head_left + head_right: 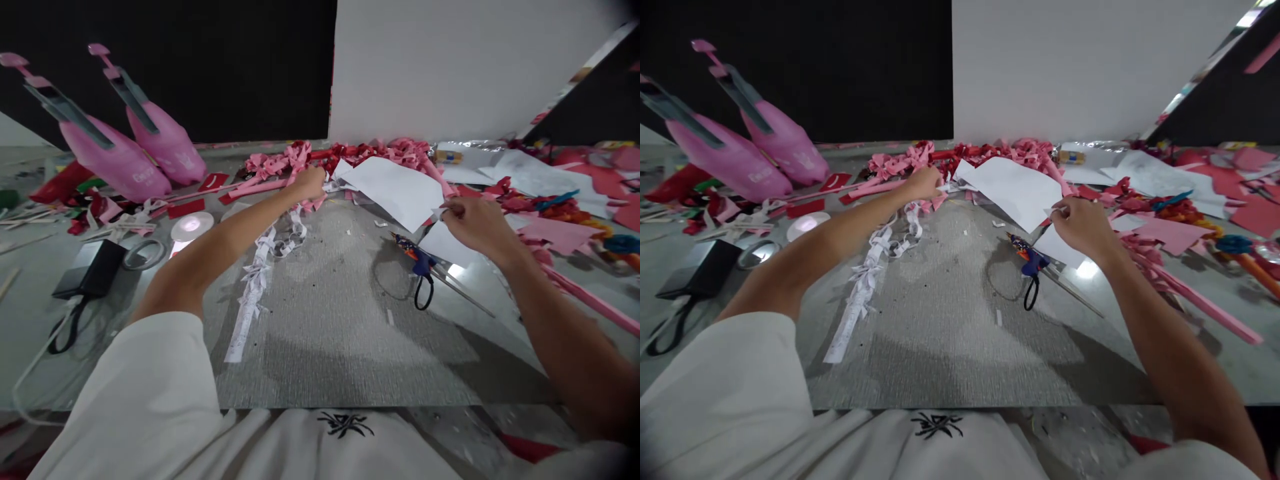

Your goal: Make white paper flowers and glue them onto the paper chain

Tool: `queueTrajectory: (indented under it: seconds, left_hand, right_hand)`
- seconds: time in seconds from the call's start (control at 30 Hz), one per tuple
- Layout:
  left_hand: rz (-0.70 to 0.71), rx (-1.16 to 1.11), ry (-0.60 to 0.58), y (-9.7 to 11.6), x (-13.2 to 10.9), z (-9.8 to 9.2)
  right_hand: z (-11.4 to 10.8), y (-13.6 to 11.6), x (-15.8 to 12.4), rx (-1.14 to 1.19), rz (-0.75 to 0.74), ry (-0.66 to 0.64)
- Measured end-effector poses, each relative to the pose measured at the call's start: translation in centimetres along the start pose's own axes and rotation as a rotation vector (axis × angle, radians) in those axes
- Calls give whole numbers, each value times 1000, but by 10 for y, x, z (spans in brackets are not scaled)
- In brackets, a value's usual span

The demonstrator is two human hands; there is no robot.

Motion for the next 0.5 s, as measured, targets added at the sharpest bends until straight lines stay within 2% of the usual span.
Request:
queueTrajectory:
  seconds: [0.07,0.13,0.2,0.27,0.33,0.4,0.5]
  left_hand:
    - [-55,51,69,2,-4,-25]
    - [-129,88,202,8,-9,-52]
    - [-125,74,348,19,-12,-76]
    - [-83,65,387,38,-12,-92]
    - [-37,44,418,61,-7,-96]
    - [24,9,415,86,0,-92]
    - [257,-121,265,120,11,-75]
  right_hand:
    - [-2,-3,-15,26,15,36]
    - [-4,-5,-28,53,28,76]
    - [-6,-7,-36,87,34,130]
    - [-6,-8,-42,123,37,183]
    - [-6,-9,-45,153,34,217]
    - [-5,-9,-47,172,25,246]
    - [-4,-10,-49,183,12,270]
Point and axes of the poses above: each hand's wrist, its own x-axis towards the middle knuckle, its own z-axis out of the palm, y = z × x, the point moved 1 cm from there along x, towards the middle knuckle, and after that the axes turned 13 degrees about y, right-handed, at the moved point
